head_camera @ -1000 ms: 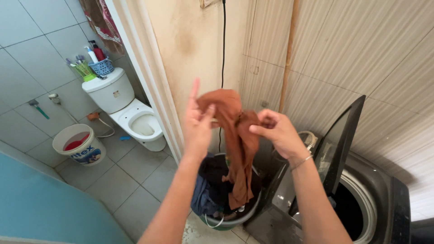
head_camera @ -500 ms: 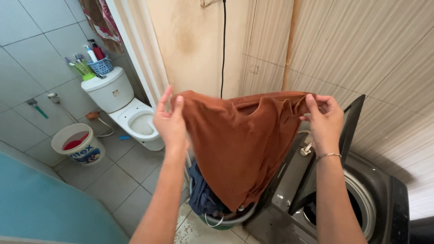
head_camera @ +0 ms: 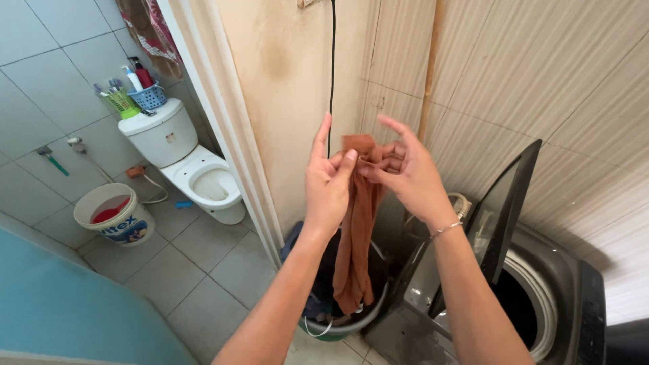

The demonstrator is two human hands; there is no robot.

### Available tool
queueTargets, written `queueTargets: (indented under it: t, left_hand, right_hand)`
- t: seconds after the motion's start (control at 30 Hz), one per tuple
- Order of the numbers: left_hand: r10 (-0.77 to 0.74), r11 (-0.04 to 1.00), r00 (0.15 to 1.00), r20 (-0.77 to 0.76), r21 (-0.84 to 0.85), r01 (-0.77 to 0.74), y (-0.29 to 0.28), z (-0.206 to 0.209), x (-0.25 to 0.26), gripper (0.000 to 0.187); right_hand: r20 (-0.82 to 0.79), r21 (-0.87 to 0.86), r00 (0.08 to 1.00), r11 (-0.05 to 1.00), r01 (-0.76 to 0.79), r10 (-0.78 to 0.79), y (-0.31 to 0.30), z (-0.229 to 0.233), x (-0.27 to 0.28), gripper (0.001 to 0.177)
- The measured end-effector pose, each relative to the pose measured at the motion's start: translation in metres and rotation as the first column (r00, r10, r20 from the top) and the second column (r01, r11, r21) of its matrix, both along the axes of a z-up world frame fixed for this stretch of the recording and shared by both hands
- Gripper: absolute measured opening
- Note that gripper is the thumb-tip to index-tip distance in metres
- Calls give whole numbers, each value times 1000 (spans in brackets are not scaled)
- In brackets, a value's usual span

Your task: Moving clothes from a basket into a washing machine and sorting them.

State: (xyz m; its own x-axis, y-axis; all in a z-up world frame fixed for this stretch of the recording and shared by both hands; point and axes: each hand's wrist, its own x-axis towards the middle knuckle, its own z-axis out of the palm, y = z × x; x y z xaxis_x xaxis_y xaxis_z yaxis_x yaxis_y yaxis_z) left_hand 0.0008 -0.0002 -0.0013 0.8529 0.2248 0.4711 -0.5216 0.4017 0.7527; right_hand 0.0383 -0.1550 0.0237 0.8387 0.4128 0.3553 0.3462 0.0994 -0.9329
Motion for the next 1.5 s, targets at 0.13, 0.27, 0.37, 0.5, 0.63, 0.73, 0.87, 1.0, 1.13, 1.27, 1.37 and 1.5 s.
queueTargets:
  t: [0.13,0.27,0.37,0.5,0.63,0.73,0.87,1.0,1.13,1.27,1.37,1.5]
  left_hand:
    - [51,999,996,67,12,-52,-2,-20,6,93]
    - [385,820,884,264,342,-459,-8,-18,-16,124]
    - [355,743,910,214,525,-414,-18,-54,-16,135]
    - [328,836,940,-98,494,-240,-22,-144,2,84]
    - [221,852,889,-401,523,24,5,-219,21,36]
    - [201,848,926,-319,531,-1,23,-210,32,42]
    - [130,836,979,-157,549,-23,20,-133,28,95]
    - [116,744,962,-247,663,80,-10,-49,6,112]
    - [171,577,979,-107,816,-12,-12,-53,11,115]
    - [184,644,972,-149,765,-5,4,-40,5,110]
    - [144,719,979,-144,695,-3,6,-46,7,105]
    - [143,725,980,-138,689,-9,4,-52,5,106]
  right_hand:
    - [7,-303,983,936,179,-185,2,6,3,45]
    - [171,-274,971,938,212,-169,1,6,9,23]
    - [-51,-15,999,1000,0,-1,1,14,10,29]
    - [-151,346,952,916,-203,268,-15,34,-5,38]
    - [-179,640,959,766,-57,221,-61,17,-1,42]
    - [-188,329,960,908,261,-208,-92,-12,9,46]
    - [240,-645,857,585,492,-457,-87,-29,-13,88]
    - [178,-651,946,689,320,-271,-30,-49,-19,102]
    - [63,-531,997,844,75,-49,-18,-72,-9,93]
    - [-81,-569,992,821,37,-101,-34,-88,0,42]
    - [370,-591,928,758,275,-48,-31,-94,-1,38]
    - [18,-425,999,904,44,-40,-20,-78,-10,47]
